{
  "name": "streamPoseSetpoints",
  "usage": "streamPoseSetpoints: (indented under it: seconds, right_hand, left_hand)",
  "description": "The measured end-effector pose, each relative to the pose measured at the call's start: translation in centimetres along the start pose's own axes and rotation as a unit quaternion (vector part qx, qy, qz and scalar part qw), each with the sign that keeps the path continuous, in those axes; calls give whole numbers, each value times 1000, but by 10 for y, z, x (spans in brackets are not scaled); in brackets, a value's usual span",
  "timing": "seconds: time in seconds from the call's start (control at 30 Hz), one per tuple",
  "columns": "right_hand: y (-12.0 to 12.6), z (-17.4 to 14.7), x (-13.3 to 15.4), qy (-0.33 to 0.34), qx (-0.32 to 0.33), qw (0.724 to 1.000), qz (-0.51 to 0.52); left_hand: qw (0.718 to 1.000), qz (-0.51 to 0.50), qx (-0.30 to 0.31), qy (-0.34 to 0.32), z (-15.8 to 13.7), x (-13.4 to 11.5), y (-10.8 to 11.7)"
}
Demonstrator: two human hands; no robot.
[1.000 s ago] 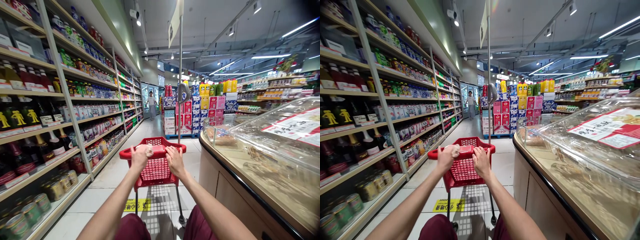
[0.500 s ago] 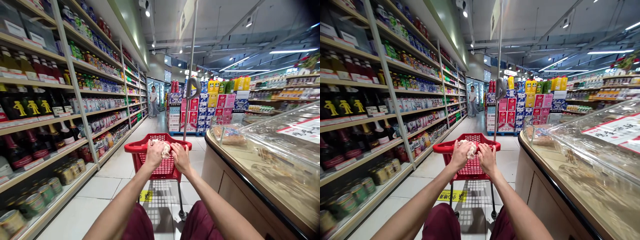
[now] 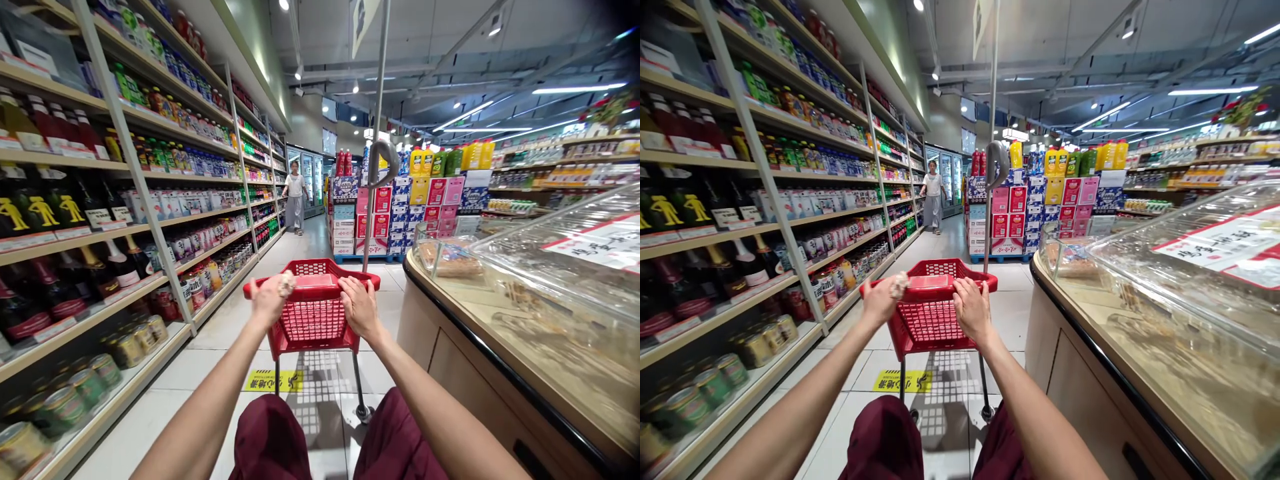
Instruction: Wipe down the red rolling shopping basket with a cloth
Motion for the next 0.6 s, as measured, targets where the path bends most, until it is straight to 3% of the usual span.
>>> streamPoseSetpoints:
  seconds: [0.07,0.23,0.27,0.37,0.43,0.5,0.6]
  right_hand:
    - [0,0,0,-15,-12,1000,0]
    - [5,0,-3,-1,-12,1000,-3]
    - [6,1,-4,5,-11,1000,-3]
    - [8,0,-8,4,-26,1000,0]
    - [7,0,-9,-4,-41,999,6]
    - [7,-1,-9,-4,-51,999,12]
    - [9,-2,-11,14,-50,999,15]
  left_hand:
    - [1000,4,-14,22,-1,4,0]
    - [987,-41,-4,-155,-10,-20,-12]
    - [988,-37,-5,-151,-9,-16,-11]
    - [998,-1,-41,-39,-4,10,-2]
    - [998,9,-59,3,-3,15,-1]
    - [998,-6,-54,-44,-6,0,-6]
    - [985,-30,-22,-169,-12,-27,-15]
Point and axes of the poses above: each hand's wrist, its own z-axis towards the middle knuckle, its own y-axis out of the back of the hand, x = y × z, the point moved 2 cm from there along z, towards the middle knuckle, and after that the axes turned 10 degrees about -x, right-handed, at the moved point
